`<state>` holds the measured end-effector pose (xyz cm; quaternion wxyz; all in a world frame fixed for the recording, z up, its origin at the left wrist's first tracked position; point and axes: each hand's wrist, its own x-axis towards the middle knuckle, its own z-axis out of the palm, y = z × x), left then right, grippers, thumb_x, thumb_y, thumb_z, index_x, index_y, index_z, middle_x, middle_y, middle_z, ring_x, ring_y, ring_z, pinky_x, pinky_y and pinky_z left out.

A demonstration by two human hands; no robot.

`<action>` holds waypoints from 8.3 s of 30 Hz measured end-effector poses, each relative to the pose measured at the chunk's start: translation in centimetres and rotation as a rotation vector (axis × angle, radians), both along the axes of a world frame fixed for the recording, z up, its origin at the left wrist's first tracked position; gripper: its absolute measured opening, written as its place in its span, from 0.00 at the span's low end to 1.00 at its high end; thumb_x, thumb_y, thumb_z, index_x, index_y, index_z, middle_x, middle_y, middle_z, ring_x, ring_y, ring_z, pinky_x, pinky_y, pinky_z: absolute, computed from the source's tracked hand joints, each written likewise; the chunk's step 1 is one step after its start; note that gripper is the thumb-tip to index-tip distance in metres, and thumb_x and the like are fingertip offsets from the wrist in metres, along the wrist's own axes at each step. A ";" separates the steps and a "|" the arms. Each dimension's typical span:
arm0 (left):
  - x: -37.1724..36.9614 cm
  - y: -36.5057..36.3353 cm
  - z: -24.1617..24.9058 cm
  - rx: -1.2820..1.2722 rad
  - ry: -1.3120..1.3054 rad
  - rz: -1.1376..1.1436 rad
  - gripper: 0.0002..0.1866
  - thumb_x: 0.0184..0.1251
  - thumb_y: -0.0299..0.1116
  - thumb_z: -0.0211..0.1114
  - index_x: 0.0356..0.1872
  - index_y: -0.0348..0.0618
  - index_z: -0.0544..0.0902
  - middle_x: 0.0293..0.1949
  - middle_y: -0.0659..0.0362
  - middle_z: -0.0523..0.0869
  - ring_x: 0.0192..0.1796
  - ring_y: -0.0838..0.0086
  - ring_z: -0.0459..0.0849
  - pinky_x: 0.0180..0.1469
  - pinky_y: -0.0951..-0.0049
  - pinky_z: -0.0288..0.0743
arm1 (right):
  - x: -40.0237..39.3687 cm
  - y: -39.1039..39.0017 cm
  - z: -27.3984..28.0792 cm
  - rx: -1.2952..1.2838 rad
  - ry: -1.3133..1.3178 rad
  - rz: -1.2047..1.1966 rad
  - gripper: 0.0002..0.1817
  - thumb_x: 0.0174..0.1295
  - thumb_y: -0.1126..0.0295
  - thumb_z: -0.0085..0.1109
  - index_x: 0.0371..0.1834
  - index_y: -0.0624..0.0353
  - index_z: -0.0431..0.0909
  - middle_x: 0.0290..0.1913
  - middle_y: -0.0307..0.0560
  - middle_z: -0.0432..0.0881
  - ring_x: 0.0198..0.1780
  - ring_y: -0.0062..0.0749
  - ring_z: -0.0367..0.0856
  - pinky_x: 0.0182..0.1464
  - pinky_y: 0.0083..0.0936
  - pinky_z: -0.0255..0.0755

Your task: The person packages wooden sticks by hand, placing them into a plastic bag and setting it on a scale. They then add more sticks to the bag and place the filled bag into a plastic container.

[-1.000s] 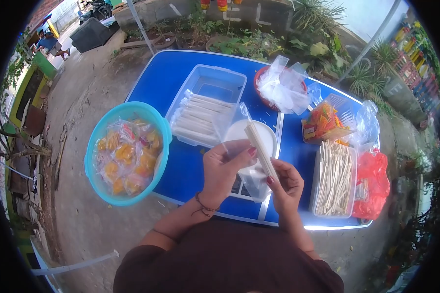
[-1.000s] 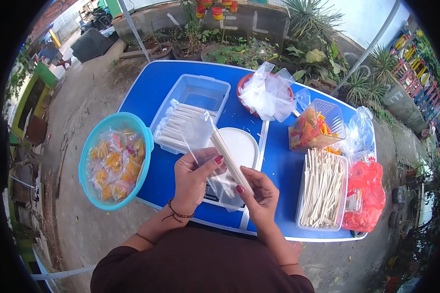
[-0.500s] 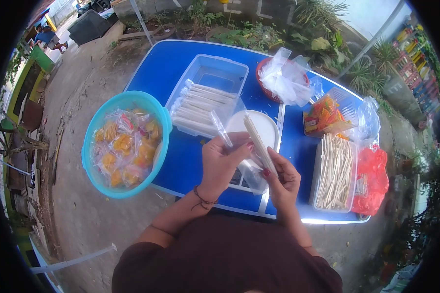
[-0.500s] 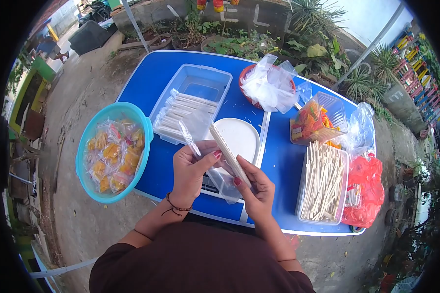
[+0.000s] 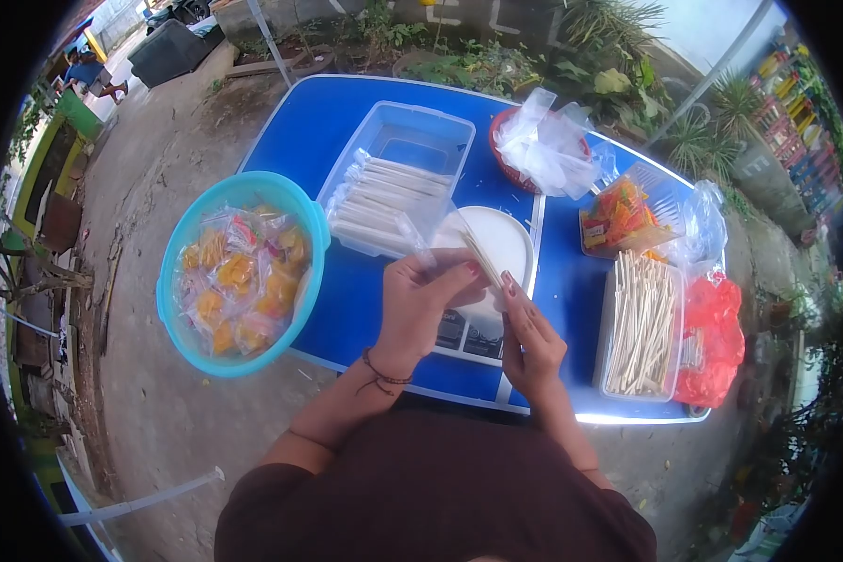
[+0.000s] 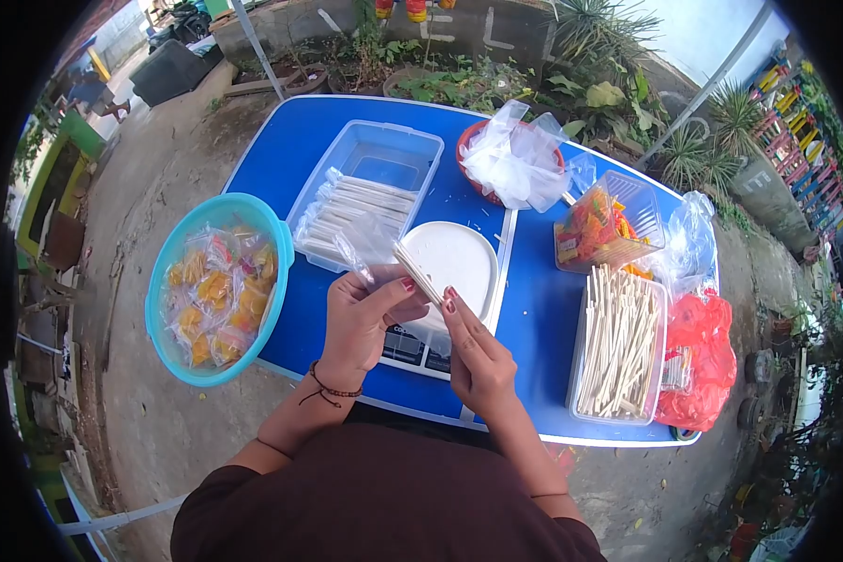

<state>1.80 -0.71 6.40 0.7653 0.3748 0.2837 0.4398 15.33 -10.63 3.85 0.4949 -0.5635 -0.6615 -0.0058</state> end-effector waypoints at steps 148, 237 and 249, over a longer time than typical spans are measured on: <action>-0.3 0.2 -0.8 0.035 0.127 -0.133 0.12 0.66 0.26 0.68 0.46 0.28 0.83 0.37 0.52 0.89 0.38 0.76 0.88 0.41 0.78 0.86 | 0.2 1.0 -0.9 0.018 -0.163 -0.104 0.27 0.54 0.90 0.54 0.60 0.66 0.77 0.52 0.64 0.83 0.47 0.47 0.88 0.43 0.30 0.82; 1.5 18.7 -10.0 0.882 1.602 0.128 0.30 0.62 0.35 0.61 0.68 0.46 0.72 0.62 0.54 0.72 0.67 0.56 0.65 0.68 0.54 0.57 | 2.6 27.0 -3.8 -0.595 -0.646 -0.092 0.08 0.53 0.77 0.58 0.36 0.56 0.82 0.34 0.53 0.86 0.40 0.49 0.87 0.42 0.39 0.80; 1.9 18.7 -10.2 0.880 1.756 0.045 0.31 0.74 0.50 0.50 0.72 0.45 0.67 0.76 0.48 0.56 0.78 0.53 0.51 0.76 0.49 0.43 | 3.1 27.0 -5.0 -0.521 -0.681 -0.067 0.07 0.53 0.74 0.60 0.31 0.54 0.87 0.39 0.49 0.87 0.44 0.44 0.86 0.47 0.37 0.79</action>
